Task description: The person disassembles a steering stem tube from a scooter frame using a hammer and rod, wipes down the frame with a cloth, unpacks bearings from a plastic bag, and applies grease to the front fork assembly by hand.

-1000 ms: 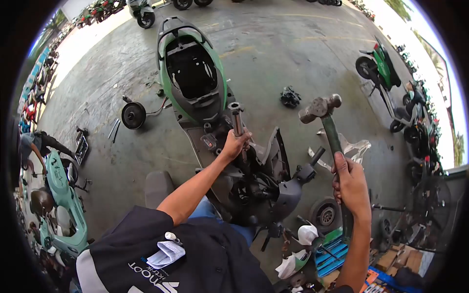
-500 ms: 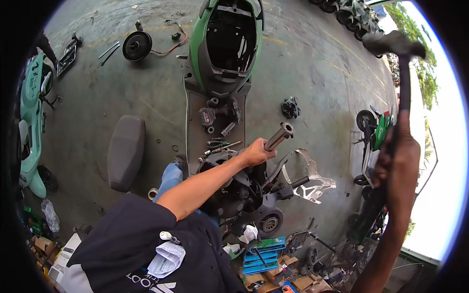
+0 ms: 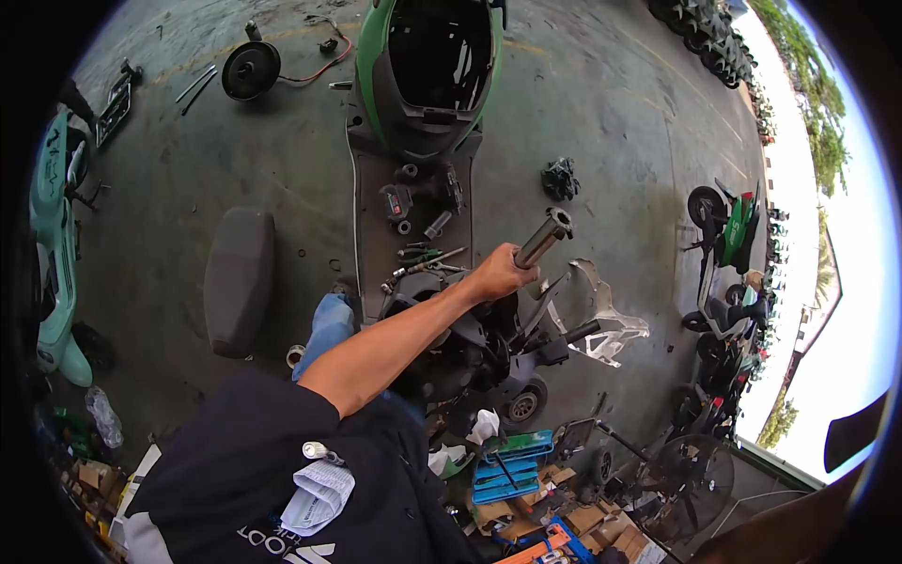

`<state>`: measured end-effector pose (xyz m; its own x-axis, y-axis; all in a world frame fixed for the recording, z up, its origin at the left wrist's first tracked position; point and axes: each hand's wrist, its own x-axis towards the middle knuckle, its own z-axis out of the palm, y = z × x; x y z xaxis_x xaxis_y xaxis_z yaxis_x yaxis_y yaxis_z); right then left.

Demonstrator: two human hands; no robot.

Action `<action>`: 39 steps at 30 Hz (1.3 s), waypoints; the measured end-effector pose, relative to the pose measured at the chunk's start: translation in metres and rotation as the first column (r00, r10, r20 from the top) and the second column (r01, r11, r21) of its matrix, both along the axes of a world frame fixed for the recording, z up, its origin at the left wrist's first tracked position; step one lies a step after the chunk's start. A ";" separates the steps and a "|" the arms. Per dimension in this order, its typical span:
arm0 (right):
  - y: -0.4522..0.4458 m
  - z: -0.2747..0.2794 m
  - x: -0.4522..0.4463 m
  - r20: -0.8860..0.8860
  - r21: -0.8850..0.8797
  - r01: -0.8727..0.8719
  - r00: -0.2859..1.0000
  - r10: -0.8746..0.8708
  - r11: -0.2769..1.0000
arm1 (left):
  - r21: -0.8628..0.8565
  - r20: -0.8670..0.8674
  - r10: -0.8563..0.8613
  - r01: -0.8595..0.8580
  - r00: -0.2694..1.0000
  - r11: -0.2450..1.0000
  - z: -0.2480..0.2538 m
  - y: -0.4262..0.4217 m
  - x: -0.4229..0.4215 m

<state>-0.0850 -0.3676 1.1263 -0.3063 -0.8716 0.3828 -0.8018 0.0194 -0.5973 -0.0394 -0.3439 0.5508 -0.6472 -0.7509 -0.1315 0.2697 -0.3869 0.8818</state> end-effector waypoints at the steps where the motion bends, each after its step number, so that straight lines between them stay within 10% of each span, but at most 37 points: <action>1: 0.004 -0.038 -0.001 0.052 0.007 0.061 0.997 -0.061 0.998 | -0.035 0.011 -0.020 0.020 1.000 0.999 0.002 0.000 0.003; 3: 0.020 -0.129 0.010 0.059 0.292 0.318 0.935 -0.349 0.902 | -0.065 0.014 -0.025 0.026 1.000 0.998 0.001 0.001 0.003; 5: 0.035 -0.212 0.032 -0.168 0.917 0.283 0.913 -0.373 0.279 | -0.099 0.021 -0.027 0.028 0.999 0.995 -0.004 0.013 0.000; 8: 0.028 -0.207 0.019 -0.019 0.975 0.127 0.866 -0.499 0.184 | -0.137 -0.026 -0.013 0.010 1.000 0.990 -0.010 -0.008 -0.011; 12: 0.080 -0.195 0.011 -0.026 0.867 0.266 0.870 -0.493 0.422 | -0.045 -0.019 -0.134 0.133 0.991 0.990 -0.004 -0.001 0.003; 22: 0.148 -0.169 -0.033 0.025 0.796 0.422 0.694 -0.719 0.435 | 0.058 -0.062 -0.247 0.250 0.967 0.966 -0.012 0.006 -0.003; 36: 0.071 -0.182 -0.013 -0.023 0.840 0.316 0.833 -0.553 0.441 | -0.117 0.039 -0.118 0.122 0.992 0.986 -0.011 0.007 -0.008; 39: 0.050 -0.117 -0.012 -0.002 0.651 0.385 0.863 -0.506 0.654 | -0.097 0.013 -0.099 0.100 0.995 0.990 -0.015 0.004 -0.012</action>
